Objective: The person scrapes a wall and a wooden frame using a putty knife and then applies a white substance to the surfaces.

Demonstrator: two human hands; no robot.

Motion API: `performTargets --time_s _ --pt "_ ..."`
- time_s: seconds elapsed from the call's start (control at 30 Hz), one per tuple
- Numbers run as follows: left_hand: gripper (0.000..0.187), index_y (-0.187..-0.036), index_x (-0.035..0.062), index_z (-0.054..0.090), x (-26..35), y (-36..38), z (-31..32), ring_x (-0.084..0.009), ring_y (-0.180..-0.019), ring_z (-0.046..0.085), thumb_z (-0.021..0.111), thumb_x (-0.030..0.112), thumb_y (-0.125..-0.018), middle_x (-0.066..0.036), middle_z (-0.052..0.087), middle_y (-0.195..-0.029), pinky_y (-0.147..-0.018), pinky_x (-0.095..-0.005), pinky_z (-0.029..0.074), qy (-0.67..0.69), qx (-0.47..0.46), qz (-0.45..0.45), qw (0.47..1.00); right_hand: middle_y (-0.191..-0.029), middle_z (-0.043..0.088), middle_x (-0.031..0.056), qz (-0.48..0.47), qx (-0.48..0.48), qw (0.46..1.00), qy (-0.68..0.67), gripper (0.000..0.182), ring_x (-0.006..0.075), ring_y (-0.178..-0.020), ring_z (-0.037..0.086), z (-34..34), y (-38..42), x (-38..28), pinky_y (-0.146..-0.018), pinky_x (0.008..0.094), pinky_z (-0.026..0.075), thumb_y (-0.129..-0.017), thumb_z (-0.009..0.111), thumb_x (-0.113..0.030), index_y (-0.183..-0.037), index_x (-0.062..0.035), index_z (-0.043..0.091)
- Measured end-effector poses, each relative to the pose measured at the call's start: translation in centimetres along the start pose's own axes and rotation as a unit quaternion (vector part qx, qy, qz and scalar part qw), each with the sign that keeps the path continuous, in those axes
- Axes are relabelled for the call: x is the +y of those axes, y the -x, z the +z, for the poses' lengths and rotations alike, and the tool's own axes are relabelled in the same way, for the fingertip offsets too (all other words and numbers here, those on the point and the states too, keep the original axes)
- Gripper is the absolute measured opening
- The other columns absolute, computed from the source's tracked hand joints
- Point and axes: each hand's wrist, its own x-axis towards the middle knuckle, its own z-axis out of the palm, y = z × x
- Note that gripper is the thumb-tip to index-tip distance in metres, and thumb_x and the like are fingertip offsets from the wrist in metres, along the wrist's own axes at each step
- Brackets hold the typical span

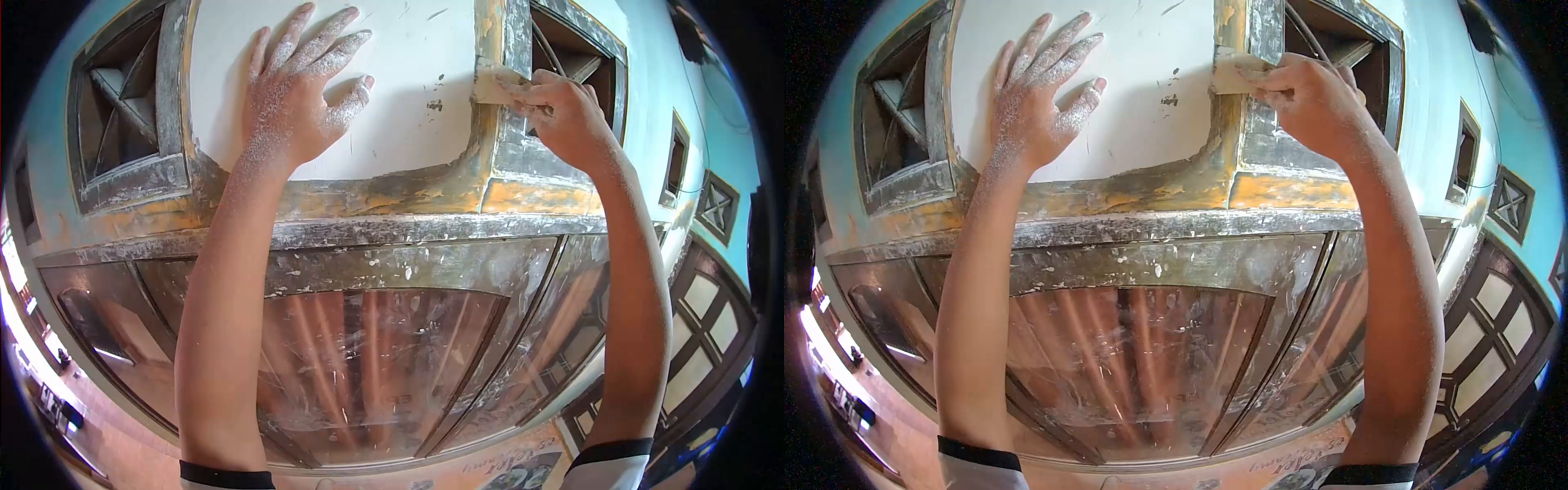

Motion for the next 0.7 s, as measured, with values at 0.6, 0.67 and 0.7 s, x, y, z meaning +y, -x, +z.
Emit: performTargets --time_s 0.6,0.67,0.7 --pt "0.049 -0.146 0.0273 0.062 0.4 0.0 -0.7 -0.026 -0.157 0.031 0.063 0.042 -0.099 0.007 0.044 -0.165 -0.13 -0.0571 0.017 0.033 -0.012 -0.032 0.999 -0.095 0.066 0.0113 0.003 -0.037 0.999 -0.023 0.025 0.0309 -0.096 0.067 -1.2 0.1 0.0 -0.093 0.0472 0.048 -0.1 0.066 -0.012 -0.121 -0.011 0.078" --pt "0.048 -0.146 0.0285 0.061 0.2 -0.5 -1.0 -0.0257 -0.158 0.03 0.062 0.042 -0.1 0.008 0.044 -0.166 -0.13 -0.057 0.016 0.028 -0.03 -0.028 0.999 -0.096 0.066 0.0135 0.002 0.006 0.997 -0.072 0.026 0.0333 -0.095 0.067 -0.4 1.1 0.0 -0.089 0.0465 0.049 -0.1 0.065 -0.01 -0.123 -0.0083 0.076" --pt "0.048 -0.146 0.0285 0.061 0.1 -0.7 -0.9 -0.0257 -0.158 0.03 0.062 0.042 -0.1 0.008 0.044 -0.166 -0.13 -0.057 0.016 0.026 -0.027 -0.028 0.999 -0.097 0.065 0.0156 0.002 0.043 0.992 -0.122 0.027 0.0356 -0.095 0.067 0.3 1.7 0.0 -0.086 0.0458 0.051 -0.101 0.064 -0.008 -0.125 -0.0055 0.075"
